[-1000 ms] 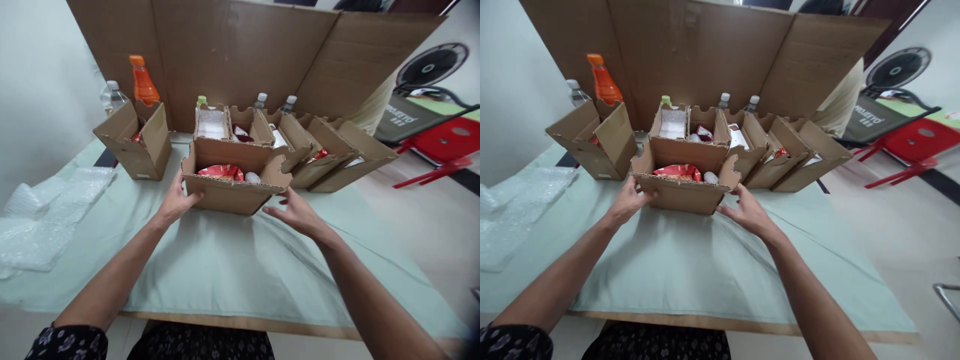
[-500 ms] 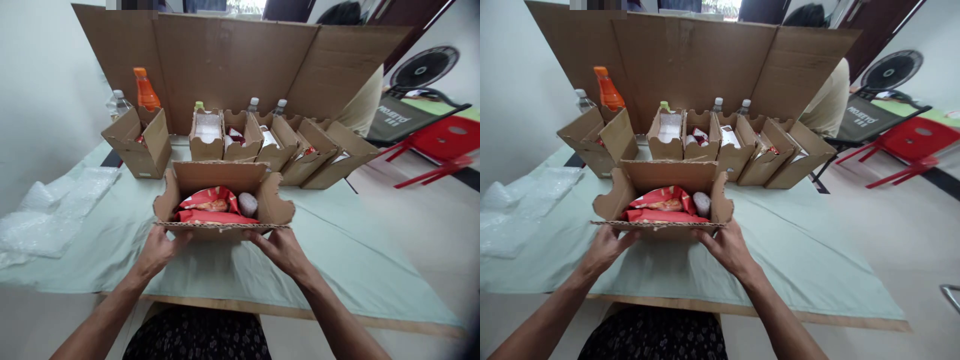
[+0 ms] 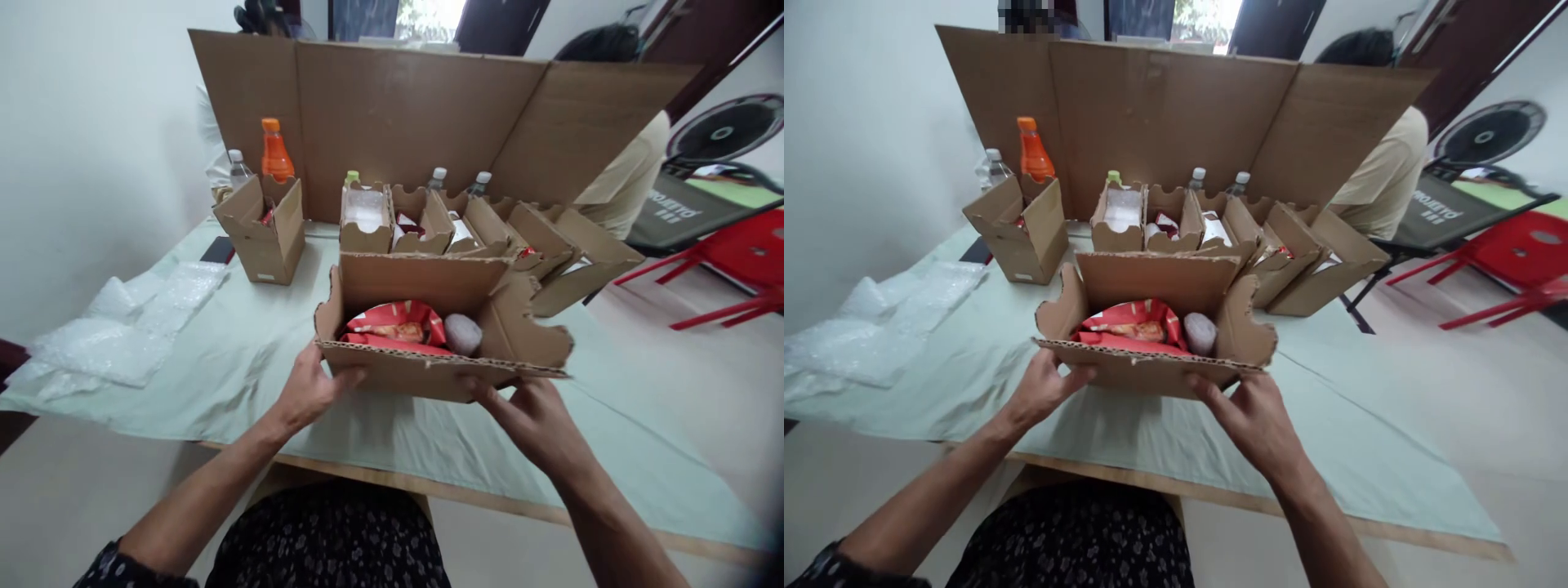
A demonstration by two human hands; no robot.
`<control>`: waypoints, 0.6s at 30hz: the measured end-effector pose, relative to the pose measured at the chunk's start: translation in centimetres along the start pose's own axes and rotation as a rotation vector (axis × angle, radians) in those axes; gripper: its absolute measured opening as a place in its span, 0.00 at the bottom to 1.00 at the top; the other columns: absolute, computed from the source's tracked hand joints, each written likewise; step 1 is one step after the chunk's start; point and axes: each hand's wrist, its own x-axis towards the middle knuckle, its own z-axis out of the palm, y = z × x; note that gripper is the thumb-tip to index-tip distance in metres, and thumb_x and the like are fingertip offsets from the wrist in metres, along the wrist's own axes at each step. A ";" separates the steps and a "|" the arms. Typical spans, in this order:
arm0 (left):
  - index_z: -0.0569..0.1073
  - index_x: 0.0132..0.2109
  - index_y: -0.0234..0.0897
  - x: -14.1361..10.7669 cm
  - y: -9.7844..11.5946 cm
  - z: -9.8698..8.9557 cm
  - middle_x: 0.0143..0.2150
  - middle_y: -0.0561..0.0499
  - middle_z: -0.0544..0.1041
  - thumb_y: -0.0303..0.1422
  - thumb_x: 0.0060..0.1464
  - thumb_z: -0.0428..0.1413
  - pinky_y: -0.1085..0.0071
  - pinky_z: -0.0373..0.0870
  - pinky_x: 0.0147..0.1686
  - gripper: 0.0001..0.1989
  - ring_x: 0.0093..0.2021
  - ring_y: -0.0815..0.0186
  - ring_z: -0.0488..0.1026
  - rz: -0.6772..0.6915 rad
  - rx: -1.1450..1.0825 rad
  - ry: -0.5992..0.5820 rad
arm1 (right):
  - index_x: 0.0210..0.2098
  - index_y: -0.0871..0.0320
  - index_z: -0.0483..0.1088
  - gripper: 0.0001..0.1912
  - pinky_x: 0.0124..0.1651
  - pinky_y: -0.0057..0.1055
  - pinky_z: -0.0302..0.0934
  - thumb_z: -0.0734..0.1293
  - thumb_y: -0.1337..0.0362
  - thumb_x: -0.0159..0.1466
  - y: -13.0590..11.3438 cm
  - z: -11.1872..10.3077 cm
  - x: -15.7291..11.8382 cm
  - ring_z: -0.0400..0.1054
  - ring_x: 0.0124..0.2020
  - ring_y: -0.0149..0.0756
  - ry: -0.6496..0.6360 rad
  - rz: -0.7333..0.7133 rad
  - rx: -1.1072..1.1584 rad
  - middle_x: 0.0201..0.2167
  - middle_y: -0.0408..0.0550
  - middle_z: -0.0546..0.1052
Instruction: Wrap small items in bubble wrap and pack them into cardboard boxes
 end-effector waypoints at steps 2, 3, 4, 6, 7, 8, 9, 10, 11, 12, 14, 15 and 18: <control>0.79 0.46 0.36 0.1 -0.6 -0.8 0.45 0.42 0.83 0.52 0.48 0.68 0.56 0.77 0.47 0.26 0.46 0.50 0.79 -0.020 0.006 0.038 | 0.33 0.55 0.78 0.22 0.39 0.42 0.70 0.67 0.43 0.63 -0.4 1.3 0.4 0.76 0.35 0.49 -0.035 0.007 0.039 0.33 0.52 0.82; 0.78 0.46 0.37 0.6 -0.7 -1.4 0.45 0.42 0.84 0.52 0.47 0.69 0.57 0.77 0.46 0.27 0.46 0.50 0.80 -0.017 0.004 0.067 | 0.34 0.56 0.78 0.21 0.38 0.42 0.70 0.67 0.44 0.63 -0.7 2.2 1.1 0.76 0.35 0.49 -0.051 0.005 0.078 0.34 0.53 0.82; 0.78 0.47 0.37 1.2 -0.6 -1.9 0.45 0.42 0.83 0.52 0.45 0.69 0.57 0.77 0.46 0.28 0.46 0.50 0.80 -0.010 0.003 0.099 | 0.36 0.56 0.78 0.21 0.39 0.41 0.70 0.67 0.45 0.63 -0.9 3.0 2.0 0.76 0.36 0.49 -0.055 -0.002 0.124 0.36 0.53 0.83; 0.77 0.49 0.36 2.2 -0.2 -2.5 0.47 0.42 0.83 0.52 0.45 0.70 0.57 0.76 0.48 0.30 0.49 0.50 0.79 0.011 0.011 0.147 | 0.38 0.57 0.78 0.20 0.42 0.42 0.71 0.67 0.46 0.62 -1.1 4.3 3.4 0.76 0.39 0.49 -0.029 -0.018 0.197 0.38 0.53 0.83; 0.77 0.50 0.36 2.5 0.0 -2.6 0.49 0.42 0.83 0.51 0.46 0.69 0.56 0.76 0.50 0.31 0.50 0.50 0.79 0.024 0.018 0.157 | 0.37 0.56 0.78 0.20 0.43 0.42 0.71 0.67 0.45 0.62 -1.0 4.6 3.8 0.76 0.40 0.50 -0.012 -0.021 0.210 0.38 0.52 0.83; 0.77 0.51 0.36 2.4 0.2 -2.4 0.49 0.41 0.82 0.50 0.46 0.69 0.55 0.75 0.52 0.30 0.51 0.50 0.78 0.037 0.027 0.160 | 0.35 0.56 0.78 0.20 0.43 0.42 0.71 0.68 0.45 0.62 -0.7 4.7 3.7 0.76 0.40 0.50 0.004 -0.015 0.207 0.36 0.51 0.83; 0.76 0.53 0.36 2.1 0.3 -2.0 0.51 0.41 0.82 0.49 0.47 0.69 0.54 0.74 0.54 0.30 0.52 0.50 0.78 0.050 0.035 0.151 | 0.32 0.55 0.77 0.20 0.43 0.42 0.71 0.68 0.44 0.61 -0.3 4.5 3.4 0.76 0.39 0.50 0.014 -0.001 0.192 0.33 0.50 0.82; 0.76 0.55 0.37 1.6 0.2 -1.6 0.52 0.41 0.82 0.47 0.48 0.69 0.54 0.74 0.56 0.31 0.54 0.50 0.77 0.064 0.039 0.133 | 0.30 0.55 0.77 0.21 0.41 0.41 0.71 0.69 0.43 0.61 0.2 4.3 2.7 0.76 0.37 0.50 0.012 0.019 0.173 0.31 0.50 0.81; 0.75 0.57 0.37 0.9 0.1 -1.1 0.54 0.41 0.81 0.46 0.49 0.69 0.53 0.73 0.57 0.31 0.55 0.50 0.77 0.073 0.036 0.110 | 0.28 0.55 0.76 0.21 0.40 0.41 0.71 0.69 0.43 0.61 0.7 3.9 1.9 0.76 0.36 0.50 0.001 0.037 0.157 0.30 0.49 0.81; 0.74 0.59 0.38 0.2 -0.1 -0.6 0.56 0.41 0.80 0.45 0.49 0.69 0.53 0.72 0.58 0.32 0.57 0.49 0.76 0.074 0.029 0.090 | 0.28 0.55 0.76 0.21 0.40 0.42 0.72 0.69 0.43 0.61 1.2 3.6 1.1 0.76 0.36 0.51 -0.008 0.052 0.149 0.30 0.50 0.81; 0.73 0.60 0.38 -1.1 -0.9 -0.1 0.57 0.41 0.80 0.43 0.49 0.69 0.52 0.71 0.60 0.33 0.59 0.48 0.75 0.037 0.007 0.058 | 0.32 0.55 0.78 0.20 0.45 0.46 0.72 0.69 0.44 0.61 1.8 3.2 -0.4 0.77 0.40 0.54 -0.021 0.068 0.149 0.33 0.51 0.83; 0.74 0.59 0.38 -1.5 -1.3 0.0 0.56 0.41 0.80 0.44 0.49 0.69 0.52 0.71 0.60 0.32 0.59 0.48 0.75 0.004 -0.003 0.049 | 0.35 0.55 0.79 0.20 0.48 0.48 0.72 0.69 0.45 0.62 1.8 3.4 -1.0 0.78 0.43 0.55 -0.022 0.067 0.155 0.36 0.52 0.84; 0.77 0.53 0.37 -1.5 -2.6 -1.2 0.52 0.42 0.82 0.44 0.45 0.70 0.51 0.71 0.59 0.29 0.56 0.47 0.77 -0.099 -0.022 0.060 | 0.44 0.54 0.79 0.19 0.55 0.55 0.70 0.69 0.47 0.63 0.9 5.1 -2.2 0.77 0.48 0.58 -0.014 0.049 0.172 0.40 0.55 0.84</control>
